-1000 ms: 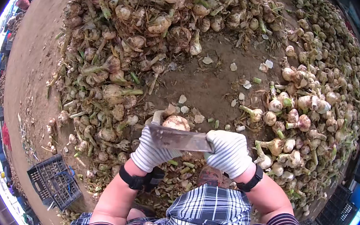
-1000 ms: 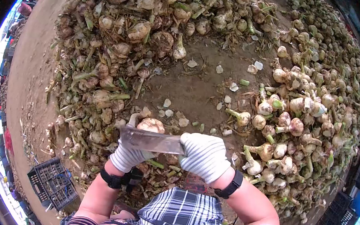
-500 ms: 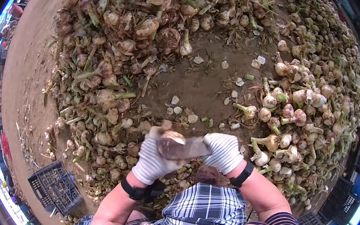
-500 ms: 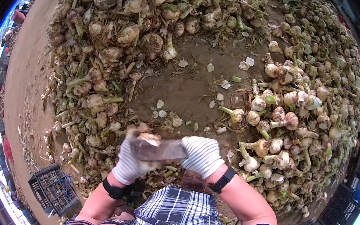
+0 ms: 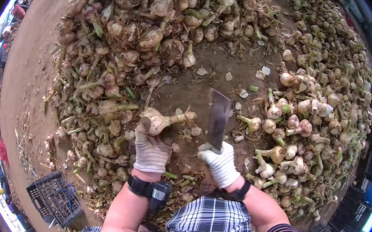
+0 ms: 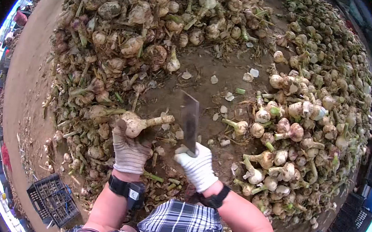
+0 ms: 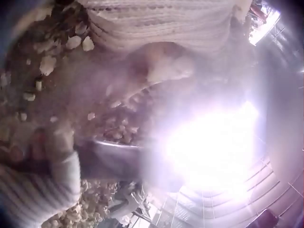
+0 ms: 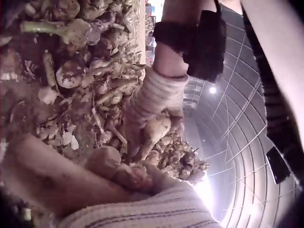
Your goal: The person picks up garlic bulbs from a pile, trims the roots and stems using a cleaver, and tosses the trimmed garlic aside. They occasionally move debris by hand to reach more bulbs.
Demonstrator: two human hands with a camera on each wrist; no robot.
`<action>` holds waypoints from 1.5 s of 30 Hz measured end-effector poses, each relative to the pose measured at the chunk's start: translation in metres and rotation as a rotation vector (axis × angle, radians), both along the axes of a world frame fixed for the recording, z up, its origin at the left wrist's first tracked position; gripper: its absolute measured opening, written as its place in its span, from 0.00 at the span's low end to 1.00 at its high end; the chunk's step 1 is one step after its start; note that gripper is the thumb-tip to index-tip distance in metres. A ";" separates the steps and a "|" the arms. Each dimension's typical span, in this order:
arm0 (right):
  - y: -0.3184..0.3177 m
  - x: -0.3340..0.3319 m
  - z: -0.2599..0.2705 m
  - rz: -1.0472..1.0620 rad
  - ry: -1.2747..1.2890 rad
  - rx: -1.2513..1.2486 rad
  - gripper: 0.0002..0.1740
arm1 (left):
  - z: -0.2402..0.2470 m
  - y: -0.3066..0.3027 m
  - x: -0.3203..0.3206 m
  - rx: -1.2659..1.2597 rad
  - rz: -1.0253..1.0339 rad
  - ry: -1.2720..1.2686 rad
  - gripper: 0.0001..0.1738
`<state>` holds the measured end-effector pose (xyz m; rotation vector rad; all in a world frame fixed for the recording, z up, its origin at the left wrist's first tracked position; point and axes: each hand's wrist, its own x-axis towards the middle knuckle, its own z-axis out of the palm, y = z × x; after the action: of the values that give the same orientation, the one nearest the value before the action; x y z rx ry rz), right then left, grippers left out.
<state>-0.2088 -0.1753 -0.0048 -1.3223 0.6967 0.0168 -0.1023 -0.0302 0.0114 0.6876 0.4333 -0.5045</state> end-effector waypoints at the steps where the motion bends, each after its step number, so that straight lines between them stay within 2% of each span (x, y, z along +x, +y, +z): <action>1: 0.003 0.007 0.005 0.003 0.006 -0.014 0.07 | -0.008 -0.003 -0.003 -0.081 0.029 -0.002 0.30; 2: 0.005 0.013 0.007 -0.001 0.010 -0.019 0.07 | -0.012 -0.006 -0.005 -0.159 0.060 -0.003 0.31; 5: 0.005 0.021 0.006 -0.036 -0.016 0.008 0.05 | 0.013 -0.025 -0.008 -0.167 0.063 -0.006 0.29; 7: 0.006 0.010 -0.012 0.114 0.148 -0.052 0.03 | 0.020 -0.025 -0.008 -0.113 0.064 -0.005 0.29; 8: 0.008 -0.007 -0.025 0.191 0.195 0.024 0.04 | 0.023 -0.024 -0.006 -0.159 0.055 -0.016 0.28; 9: 0.013 -0.024 -0.037 0.281 0.213 -0.038 0.06 | 0.025 -0.022 -0.003 -0.204 0.047 -0.028 0.28; 10: 0.011 -0.037 -0.033 0.324 0.528 0.205 0.07 | 0.027 -0.020 -0.004 -0.218 0.092 -0.008 0.30; 11: 0.012 -0.049 -0.039 0.365 0.601 0.220 0.08 | 0.026 -0.025 0.007 -0.215 0.099 -0.006 0.30; 12: 0.008 -0.052 -0.040 0.371 0.602 0.220 0.09 | 0.025 -0.037 0.024 -0.179 -0.094 -0.235 0.32; 15: 0.009 -0.039 -0.042 0.435 0.655 0.155 0.10 | 0.048 -0.074 0.018 -0.163 -0.399 -0.560 0.31; 17: 0.001 -0.036 -0.047 0.284 0.444 0.184 0.08 | 0.069 -0.103 0.011 -0.200 -0.588 -0.761 0.28; 19: -0.011 -0.028 -0.039 0.185 0.373 0.220 0.07 | 0.073 -0.084 0.043 0.093 -0.586 -0.959 0.23; 21: -0.026 -0.025 -0.020 0.083 0.416 0.213 0.06 | 0.050 -0.050 0.070 0.641 -0.435 -1.026 0.19; 22: -0.034 -0.031 -0.025 0.114 0.452 0.109 0.05 | 0.032 -0.026 0.075 0.961 -0.448 -0.928 0.19; 23: -0.039 -0.041 -0.039 0.105 0.403 0.046 0.05 | 0.027 -0.001 0.070 1.539 -0.690 -1.046 0.19; 24: -0.043 -0.052 -0.051 0.106 0.420 0.058 0.04 | 0.024 0.016 0.058 1.587 -0.850 -1.054 0.25; 25: -0.045 -0.057 -0.056 0.105 0.431 0.062 0.04 | 0.019 0.024 0.045 1.977 -1.144 -1.138 0.26; 26: -0.045 -0.059 -0.056 0.108 0.460 0.047 0.04 | 0.008 0.037 0.034 2.200 -1.314 -1.274 0.36; 27: -0.044 -0.057 -0.054 0.116 0.456 0.044 0.04 | 0.005 0.043 0.029 2.159 -1.468 -1.191 0.42; 29: -0.041 -0.051 -0.049 0.140 0.462 0.010 0.03 | -0.004 0.041 0.023 2.048 -1.834 -0.882 0.43; 30: -0.039 -0.043 -0.039 0.159 0.419 0.003 0.04 | -0.012 0.048 0.020 2.046 -1.830 -0.878 0.43; 32: -0.043 -0.036 -0.043 0.202 0.405 -0.016 0.05 | -0.037 0.072 0.014 1.887 -1.595 -1.511 0.42; 33: -0.044 -0.035 -0.046 0.237 0.394 -0.031 0.06 | -0.041 0.072 0.022 1.884 -1.597 -1.514 0.42; 35: -0.044 -0.034 -0.048 0.292 0.376 -0.112 0.08 | -0.046 0.068 0.038 1.757 -1.763 -1.516 0.41; 36: -0.043 -0.029 -0.042 0.288 0.372 -0.109 0.08 | -0.043 0.066 0.040 1.697 -1.615 -1.550 0.39; 37: -0.043 -0.025 -0.040 0.281 0.367 -0.107 0.08 | -0.042 0.063 0.042 1.705 -1.606 -1.558 0.39; 38: -0.044 -0.025 -0.041 0.331 0.342 -0.228 0.07 | -0.041 0.059 0.042 1.612 -1.380 -1.380 0.38; 39: -0.044 -0.024 -0.036 0.326 0.344 -0.232 0.07 | -0.041 0.055 0.040 1.498 -1.167 -1.202 0.38; 40: -0.044 -0.021 -0.026 0.389 0.296 -0.381 0.07 | -0.043 0.052 0.037 1.492 -1.165 -1.210 0.38; 42: -0.045 -0.012 -0.005 0.530 0.181 -0.738 0.07 | -0.053 0.049 0.028 1.000 -1.052 -0.682 0.39; 43: -0.044 -0.008 0.004 0.527 0.180 -0.745 0.07 | -0.034 0.039 0.024 0.861 -0.922 -0.666 0.42; 44: -0.044 -0.004 0.012 0.603 0.097 -0.861 0.06 | -0.015 0.029 0.021 0.715 -0.801 -0.654 0.44; 45: -0.042 0.000 0.019 0.678 0.015 -0.976 0.06 | -0.006 0.023 0.017 0.712 -0.801 -0.658 0.44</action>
<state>-0.2092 -0.2173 0.0145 -2.4536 0.2072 0.2596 -0.0851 -0.0073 0.0049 1.6730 -0.3453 -0.8360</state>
